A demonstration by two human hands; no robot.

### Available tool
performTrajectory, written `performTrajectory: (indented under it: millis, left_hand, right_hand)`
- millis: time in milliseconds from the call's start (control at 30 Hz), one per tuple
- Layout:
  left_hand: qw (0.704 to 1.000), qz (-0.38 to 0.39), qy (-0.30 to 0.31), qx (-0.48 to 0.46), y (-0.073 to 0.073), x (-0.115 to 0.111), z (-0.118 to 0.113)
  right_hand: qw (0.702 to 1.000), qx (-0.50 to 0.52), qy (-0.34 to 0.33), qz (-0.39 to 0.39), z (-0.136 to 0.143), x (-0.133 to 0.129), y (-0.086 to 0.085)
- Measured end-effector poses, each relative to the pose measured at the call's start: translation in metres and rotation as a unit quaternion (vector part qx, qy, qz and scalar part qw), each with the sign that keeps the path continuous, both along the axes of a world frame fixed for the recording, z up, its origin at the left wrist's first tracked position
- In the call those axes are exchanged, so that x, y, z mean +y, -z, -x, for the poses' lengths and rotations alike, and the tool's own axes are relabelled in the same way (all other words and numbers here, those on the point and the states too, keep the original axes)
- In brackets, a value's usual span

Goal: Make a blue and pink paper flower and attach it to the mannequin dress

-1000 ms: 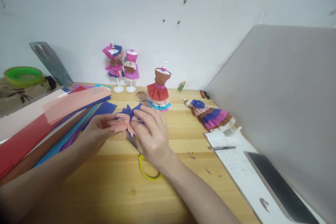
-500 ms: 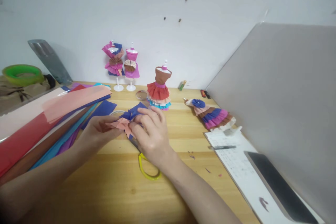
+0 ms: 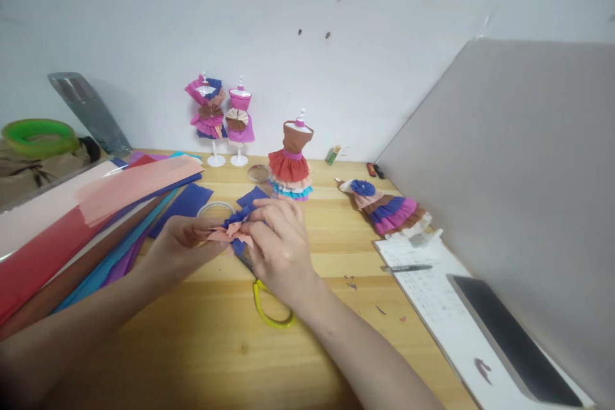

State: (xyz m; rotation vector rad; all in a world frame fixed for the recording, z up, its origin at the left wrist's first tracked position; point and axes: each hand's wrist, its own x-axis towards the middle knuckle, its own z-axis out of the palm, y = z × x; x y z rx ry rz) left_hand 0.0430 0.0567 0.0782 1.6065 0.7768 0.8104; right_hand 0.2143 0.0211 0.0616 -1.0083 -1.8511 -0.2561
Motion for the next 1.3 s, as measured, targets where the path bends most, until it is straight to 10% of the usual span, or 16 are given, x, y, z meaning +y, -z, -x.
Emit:
performTrajectory:
  millis: [467,933,1300]
  left_hand:
    - [0.997,0.015,0.035,0.063,0.0,0.007,0.001]
    - [0.996,0.05,0.06,0.047,0.0,0.019,0.001]
    - [0.998,0.04,0.03,-0.035,0.008,0.018,-0.003]
  right_hand:
    - [0.983,0.08,-0.065,0.152,-0.003,0.002,0.001]
    - [0.853,0.349,-0.181,0.344,0.0,0.016,0.016]
    - [0.854,0.394,-0.083,0.329,0.009,0.018,0.021]
